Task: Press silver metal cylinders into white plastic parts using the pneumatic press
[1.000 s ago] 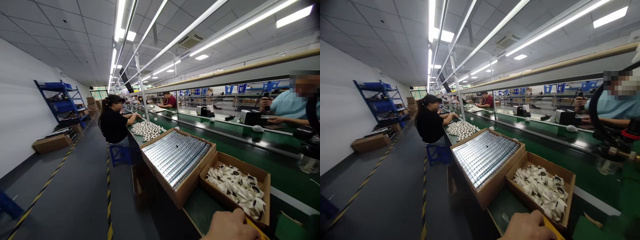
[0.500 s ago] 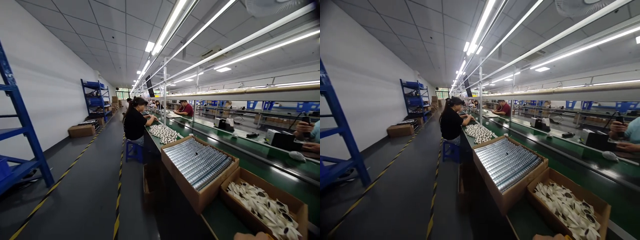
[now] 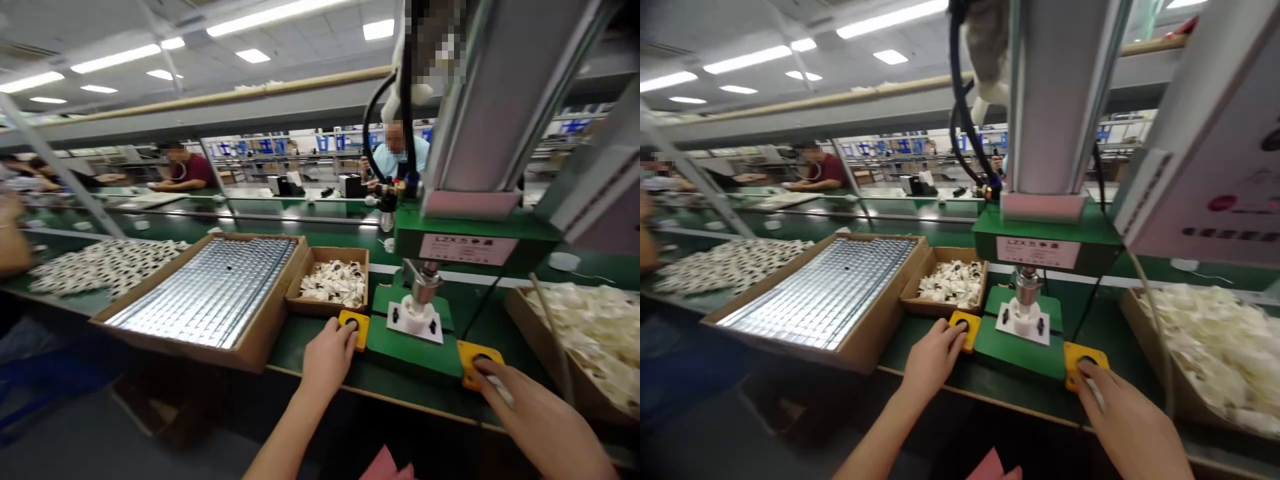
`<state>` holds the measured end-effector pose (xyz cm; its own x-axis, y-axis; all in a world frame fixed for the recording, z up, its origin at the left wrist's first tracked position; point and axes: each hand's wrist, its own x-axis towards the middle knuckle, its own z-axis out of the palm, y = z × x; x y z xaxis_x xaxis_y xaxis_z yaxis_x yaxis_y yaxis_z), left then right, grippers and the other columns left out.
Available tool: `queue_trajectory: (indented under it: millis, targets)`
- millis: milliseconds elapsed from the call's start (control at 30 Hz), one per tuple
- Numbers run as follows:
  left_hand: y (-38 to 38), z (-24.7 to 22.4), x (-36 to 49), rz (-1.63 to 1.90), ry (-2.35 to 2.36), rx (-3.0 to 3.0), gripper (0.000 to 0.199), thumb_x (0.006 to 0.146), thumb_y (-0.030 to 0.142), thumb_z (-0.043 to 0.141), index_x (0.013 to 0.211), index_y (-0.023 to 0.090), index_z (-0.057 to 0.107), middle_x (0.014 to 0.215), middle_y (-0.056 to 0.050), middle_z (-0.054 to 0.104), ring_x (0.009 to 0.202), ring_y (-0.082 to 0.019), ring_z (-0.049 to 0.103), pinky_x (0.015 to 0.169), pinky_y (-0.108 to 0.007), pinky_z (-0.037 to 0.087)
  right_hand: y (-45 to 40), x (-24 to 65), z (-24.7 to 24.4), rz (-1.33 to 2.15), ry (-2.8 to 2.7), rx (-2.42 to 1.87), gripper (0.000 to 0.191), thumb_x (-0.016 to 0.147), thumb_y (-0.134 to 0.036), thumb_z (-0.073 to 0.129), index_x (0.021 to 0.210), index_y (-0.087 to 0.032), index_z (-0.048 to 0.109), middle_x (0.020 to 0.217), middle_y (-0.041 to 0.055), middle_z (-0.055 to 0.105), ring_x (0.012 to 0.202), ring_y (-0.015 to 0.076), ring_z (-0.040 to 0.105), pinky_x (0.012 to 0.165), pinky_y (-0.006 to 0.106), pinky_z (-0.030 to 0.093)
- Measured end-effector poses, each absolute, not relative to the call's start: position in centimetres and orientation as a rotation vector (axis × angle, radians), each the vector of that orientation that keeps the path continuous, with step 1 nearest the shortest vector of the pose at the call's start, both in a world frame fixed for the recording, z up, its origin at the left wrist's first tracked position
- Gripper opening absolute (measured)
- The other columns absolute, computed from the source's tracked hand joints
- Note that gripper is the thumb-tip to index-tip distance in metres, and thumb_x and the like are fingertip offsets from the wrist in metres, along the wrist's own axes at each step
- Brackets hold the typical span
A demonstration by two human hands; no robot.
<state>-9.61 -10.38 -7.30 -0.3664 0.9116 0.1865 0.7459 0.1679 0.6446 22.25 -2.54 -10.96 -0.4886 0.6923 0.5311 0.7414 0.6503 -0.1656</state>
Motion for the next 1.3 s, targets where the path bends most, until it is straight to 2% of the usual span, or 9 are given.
queue_trajectory:
  millis: [200,333,467,633,833,933,1133,1233,1300]
  targets:
    - [-10.4,-6.2,-10.2,1.337,1.817,1.190,0.026,0.081,0.036,0.053,0.099,0.023,0.065,0.079,-0.001,0.046,0.067,-0.014,0.047,0.057,-0.026,0.039,-2.8,19.8,-6.8,0.523,-2.123,-1.450,0.038,0.082,-0.053,0.048,0.108,-0.028,0.061,0.102,0.0006,0.068,0.088,0.0188,0.065,0.071,0.025,0.053]
    - [-10.4,-4.6,-10.3,1.440,1.446,0.817,0.034,0.084,0.040,0.041,0.114,0.024,0.048,0.074,0.004,0.039,0.044,-0.006,0.031,0.035,-0.018,0.022,-1.3,15.9,-1.6,0.918,-1.893,-1.347,0.054,0.080,-0.052,0.054,0.127,-0.028,0.044,0.093,0.0013,0.066,0.071,0.0153,0.062,0.062,0.025,0.050]
    - [-10.8,-4.2,-9.1,1.380,1.204,0.594,0.027,0.085,0.040,0.040,0.098,0.019,0.050,0.069,0.007,0.033,0.036,-0.002,0.015,0.030,-0.019,0.012,1.4,11.9,1.7,1.079,-1.842,-1.159,0.058,0.077,-0.054,0.056,0.124,-0.022,0.045,0.082,0.0027,0.061,0.066,0.0149,0.056,0.052,0.024,0.045]
    - [-12.1,-5.3,-8.1,1.490,1.041,0.306,0.022,0.083,0.029,0.051,0.104,0.020,0.049,0.071,0.005,0.041,0.044,-0.004,0.036,0.037,-0.018,0.025,0.8,10.3,2.1,1.332,-1.952,-1.273,0.041,0.080,-0.049,0.054,0.113,-0.025,0.054,0.083,0.0007,0.061,0.065,0.0125,0.055,0.055,0.023,0.044]
    - [-13.8,-6.0,-7.9,1.523,0.937,0.263,0.050,0.060,-0.007,0.046,0.102,0.021,0.049,0.086,0.002,0.051,0.070,-0.010,0.052,0.065,-0.026,0.042,0.2,6.5,1.3,1.328,-2.142,-1.195,0.041,0.076,-0.049,0.059,0.114,-0.032,0.055,0.082,-0.0015,0.063,0.061,0.0128,0.058,0.056,0.025,0.044]
    - [-14.1,-5.8,-7.4,1.478,0.921,0.299,0.047,0.065,-0.006,0.051,0.104,0.021,0.048,0.087,0.000,0.052,0.077,-0.013,0.055,0.072,-0.030,0.043,2.8,1.8,0.5,1.222,-2.154,-1.083,0.044,0.077,-0.052,0.058,0.117,-0.033,0.055,0.086,0.0008,0.064,0.060,0.0136,0.057,0.058,0.028,0.046]
    - [-14.0,-5.3,-7.6,1.511,0.947,0.294,0.049,0.079,0.014,0.063,0.121,0.020,0.039,0.086,-0.002,0.057,0.070,-0.012,0.055,0.063,-0.025,0.045,6.1,-3.4,0.2,1.096,-2.086,-0.999,0.050,0.083,-0.050,0.050,0.128,-0.029,0.047,0.125,0.0077,0.051,0.106,0.0209,0.053,0.087,0.035,0.046]
    - [-13.7,-5.5,-8.0,1.493,0.981,0.204,0.035,0.086,0.032,0.054,0.118,0.020,0.043,0.070,0.001,0.054,0.047,-0.006,0.041,0.037,-0.016,0.025,4.5,-1.1,0.1,1.057,-2.111,-0.953,0.039,0.082,-0.046,0.053,0.118,-0.030,0.056,0.120,0.0049,0.054,0.106,0.0205,0.053,0.090,0.036,0.045]
    - [-13.4,-5.9,-7.9,1.451,0.983,0.173,0.031,0.088,0.038,0.048,0.114,0.021,0.046,0.061,0.004,0.050,0.037,-0.004,0.027,0.032,-0.017,0.009,2.7,1.6,-0.1,1.031,-2.146,-0.898,0.032,0.083,-0.043,0.053,0.112,-0.031,0.059,0.116,0.0027,0.057,0.102,0.0188,0.056,0.088,0.033,0.046]
